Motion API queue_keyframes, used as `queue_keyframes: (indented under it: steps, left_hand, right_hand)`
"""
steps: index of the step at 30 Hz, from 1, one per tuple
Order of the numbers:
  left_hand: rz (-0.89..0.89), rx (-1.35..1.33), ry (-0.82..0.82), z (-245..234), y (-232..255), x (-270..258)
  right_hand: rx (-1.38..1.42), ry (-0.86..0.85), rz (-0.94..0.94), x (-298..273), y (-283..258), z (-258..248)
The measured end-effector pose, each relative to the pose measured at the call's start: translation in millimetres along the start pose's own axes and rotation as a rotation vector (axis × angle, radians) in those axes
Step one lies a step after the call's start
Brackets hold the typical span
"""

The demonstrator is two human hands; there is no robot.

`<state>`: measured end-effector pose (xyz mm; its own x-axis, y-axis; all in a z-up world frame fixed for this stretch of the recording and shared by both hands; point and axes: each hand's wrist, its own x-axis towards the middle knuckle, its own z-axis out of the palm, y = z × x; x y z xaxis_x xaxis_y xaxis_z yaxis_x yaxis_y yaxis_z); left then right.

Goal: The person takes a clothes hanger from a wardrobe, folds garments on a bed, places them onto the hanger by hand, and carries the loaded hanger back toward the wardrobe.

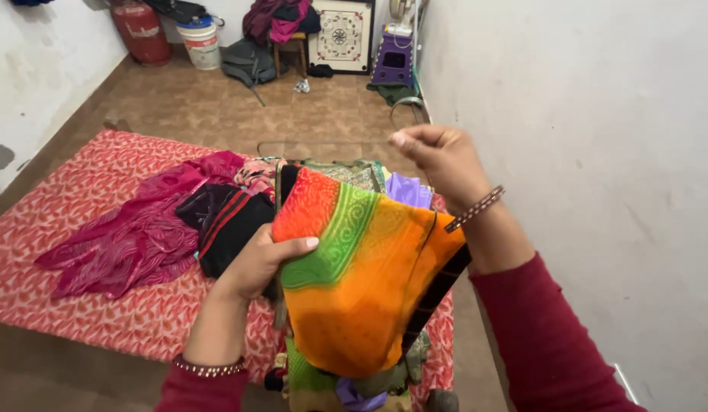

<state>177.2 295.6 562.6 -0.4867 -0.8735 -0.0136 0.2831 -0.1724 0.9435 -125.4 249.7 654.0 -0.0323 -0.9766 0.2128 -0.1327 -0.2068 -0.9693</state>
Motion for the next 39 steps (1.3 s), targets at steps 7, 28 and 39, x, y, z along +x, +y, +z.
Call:
queue_keyframes:
  steps: [7,28,39]
  left_hand:
    - [0.004,0.228,0.161,-37,-88,20]
    - [0.491,0.587,0.871,9,-26,41]
    - [0.807,1.016,0.600,96,-42,17]
  right_hand:
    - [-0.033,-0.039,-0.150,-2,-37,16]
    - [0.013,0.050,-0.036,-24,-14,16]
    - [0.093,-0.019,-0.004,-22,-11,27]
